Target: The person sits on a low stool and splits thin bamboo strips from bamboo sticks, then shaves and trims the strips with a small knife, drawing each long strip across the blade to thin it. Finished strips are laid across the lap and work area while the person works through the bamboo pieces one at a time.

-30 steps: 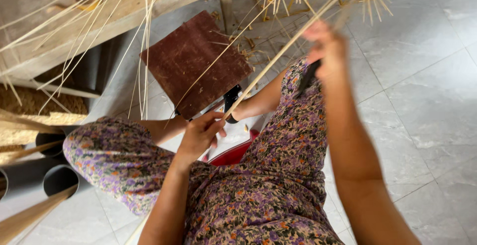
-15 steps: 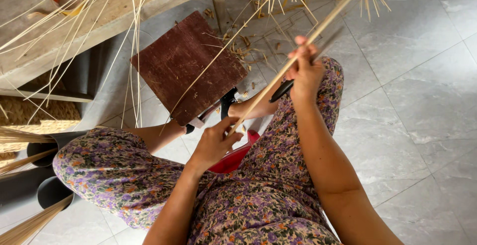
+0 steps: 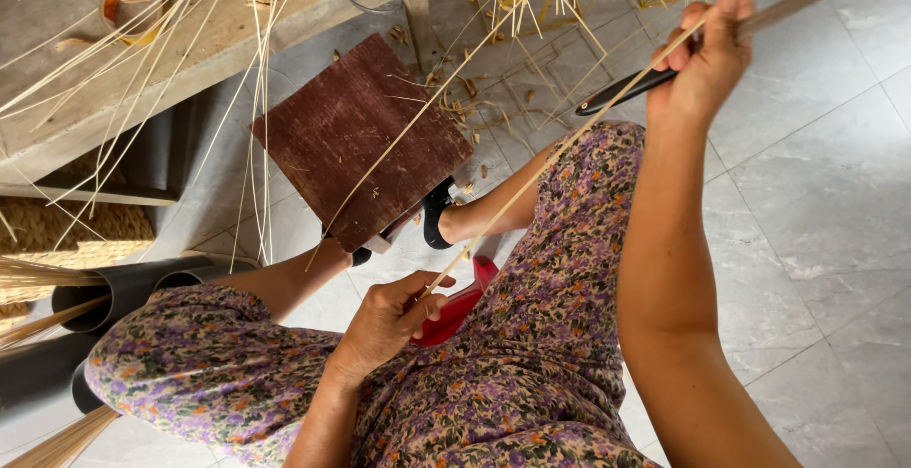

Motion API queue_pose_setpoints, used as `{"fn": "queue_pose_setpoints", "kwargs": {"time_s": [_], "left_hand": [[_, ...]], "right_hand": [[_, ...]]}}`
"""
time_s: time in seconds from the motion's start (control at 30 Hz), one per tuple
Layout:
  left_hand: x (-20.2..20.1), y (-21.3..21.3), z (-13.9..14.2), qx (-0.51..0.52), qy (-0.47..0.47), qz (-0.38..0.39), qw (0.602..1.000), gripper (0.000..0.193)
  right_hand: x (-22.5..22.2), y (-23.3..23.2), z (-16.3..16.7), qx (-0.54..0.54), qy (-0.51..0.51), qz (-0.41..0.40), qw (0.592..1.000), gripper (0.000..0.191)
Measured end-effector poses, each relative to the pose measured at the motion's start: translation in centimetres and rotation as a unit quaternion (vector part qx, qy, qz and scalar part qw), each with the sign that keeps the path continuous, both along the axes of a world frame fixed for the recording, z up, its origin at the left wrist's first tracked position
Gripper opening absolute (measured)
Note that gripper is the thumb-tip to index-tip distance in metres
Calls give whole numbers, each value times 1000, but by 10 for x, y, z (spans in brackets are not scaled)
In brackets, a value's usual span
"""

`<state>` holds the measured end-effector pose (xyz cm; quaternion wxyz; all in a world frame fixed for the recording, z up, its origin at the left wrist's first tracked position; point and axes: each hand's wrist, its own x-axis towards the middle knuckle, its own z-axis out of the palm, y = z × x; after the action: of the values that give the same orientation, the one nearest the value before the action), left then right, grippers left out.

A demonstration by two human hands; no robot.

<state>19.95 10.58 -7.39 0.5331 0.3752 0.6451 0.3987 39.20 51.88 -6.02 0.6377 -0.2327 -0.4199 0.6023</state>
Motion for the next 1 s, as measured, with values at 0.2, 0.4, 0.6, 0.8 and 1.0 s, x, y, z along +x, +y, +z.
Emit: {"fn": "queue_pose_setpoints", "kwargs": {"time_s": [0.2, 0.4, 0.6, 0.8, 1.0], "left_hand": [[-4, 14, -12, -79, 46, 7, 996, 26], [-15, 44, -52, -45, 92, 45, 994, 27], [-64, 89, -95, 12, 227, 68, 971, 26], [-110, 110, -94, -56, 114, 80, 989, 26], [-119, 124, -93, -63, 61, 136, 987, 25]], "right_hand": [[-47, 29, -55, -263, -176, 17, 948, 27], [-87, 29, -75, -320, -293, 28, 901, 22], [-129, -8, -90, -266, -316, 127, 902, 20], [-147, -35, -91, -238, -282, 216, 904, 21], [-163, -56, -96, -222, -327, 265, 879, 19]]}}
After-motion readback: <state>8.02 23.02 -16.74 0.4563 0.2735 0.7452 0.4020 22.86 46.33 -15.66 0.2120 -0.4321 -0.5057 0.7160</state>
